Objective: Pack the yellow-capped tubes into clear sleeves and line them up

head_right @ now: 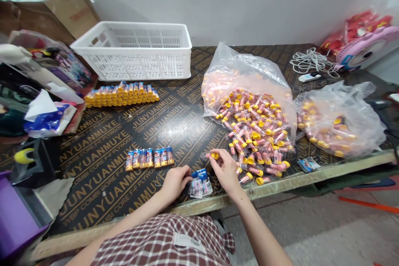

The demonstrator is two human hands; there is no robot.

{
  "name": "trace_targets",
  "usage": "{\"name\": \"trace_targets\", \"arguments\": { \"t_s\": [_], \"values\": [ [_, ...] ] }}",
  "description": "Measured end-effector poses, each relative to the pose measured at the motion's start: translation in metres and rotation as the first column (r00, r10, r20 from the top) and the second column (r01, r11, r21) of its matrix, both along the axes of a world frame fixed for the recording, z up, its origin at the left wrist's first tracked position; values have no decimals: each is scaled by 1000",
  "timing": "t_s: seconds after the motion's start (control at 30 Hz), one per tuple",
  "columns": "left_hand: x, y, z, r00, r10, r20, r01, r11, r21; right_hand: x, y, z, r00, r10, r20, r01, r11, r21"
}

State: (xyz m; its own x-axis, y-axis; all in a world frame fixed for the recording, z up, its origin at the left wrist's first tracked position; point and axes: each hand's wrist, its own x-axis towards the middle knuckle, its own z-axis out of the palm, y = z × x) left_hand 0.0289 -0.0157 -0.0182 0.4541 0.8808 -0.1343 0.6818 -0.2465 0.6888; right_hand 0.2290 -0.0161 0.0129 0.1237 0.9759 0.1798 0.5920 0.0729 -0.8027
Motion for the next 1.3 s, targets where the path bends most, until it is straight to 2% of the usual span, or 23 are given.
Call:
{"name": "trace_targets", "arguments": {
  "t_s": [0.07,0.13,0.17,0.23,0.27,0.33,0.43,0.5,0.63,0.77,1.03,1.17,1.3],
  "values": [
    [0,-2,2,1000,-18,10,17,997,73,-2,-2,0,1000,6,-27,-6,1000,9],
    [0,-2,5,995,-2,100,-7,996,92,-4,-4,1,998,8,-65,-6,1000,25],
    [0,-1,7,984,33,175,-42,998,51,-5,-5,2,996,7,-89,-4,999,38],
    [0,5,12,919,168,357,-133,984,-122,-7,-9,6,989,5,-144,5,998,66],
    [-2,10,15,858,263,442,-175,957,-231,-9,-10,8,984,3,-177,11,997,77],
    [-5,22,21,690,461,559,-224,869,-440,-12,-14,12,970,8,-244,15,995,94],
    [-11,40,31,446,676,587,-212,716,-665,-18,-20,17,954,21,-300,15,993,118],
    [-14,48,36,332,753,568,-177,642,-746,-22,-22,18,953,32,-300,10,991,135],
    [-15,54,39,199,813,546,-148,576,-804,-29,-24,15,961,54,-273,-3,983,183],
    [-14,54,36,159,838,523,-180,545,-819,-34,-25,12,973,57,-224,-12,980,198],
    [-15,52,34,174,836,521,-219,549,-807,-38,-25,18,995,80,-67,-58,960,274],
    [-12,48,38,194,808,556,-229,588,-775,-41,-25,17,983,174,-60,-156,962,224],
    [-8,43,47,240,763,600,-114,636,-763,-44,-25,10,961,248,-123,-227,960,166]
  ]
}}
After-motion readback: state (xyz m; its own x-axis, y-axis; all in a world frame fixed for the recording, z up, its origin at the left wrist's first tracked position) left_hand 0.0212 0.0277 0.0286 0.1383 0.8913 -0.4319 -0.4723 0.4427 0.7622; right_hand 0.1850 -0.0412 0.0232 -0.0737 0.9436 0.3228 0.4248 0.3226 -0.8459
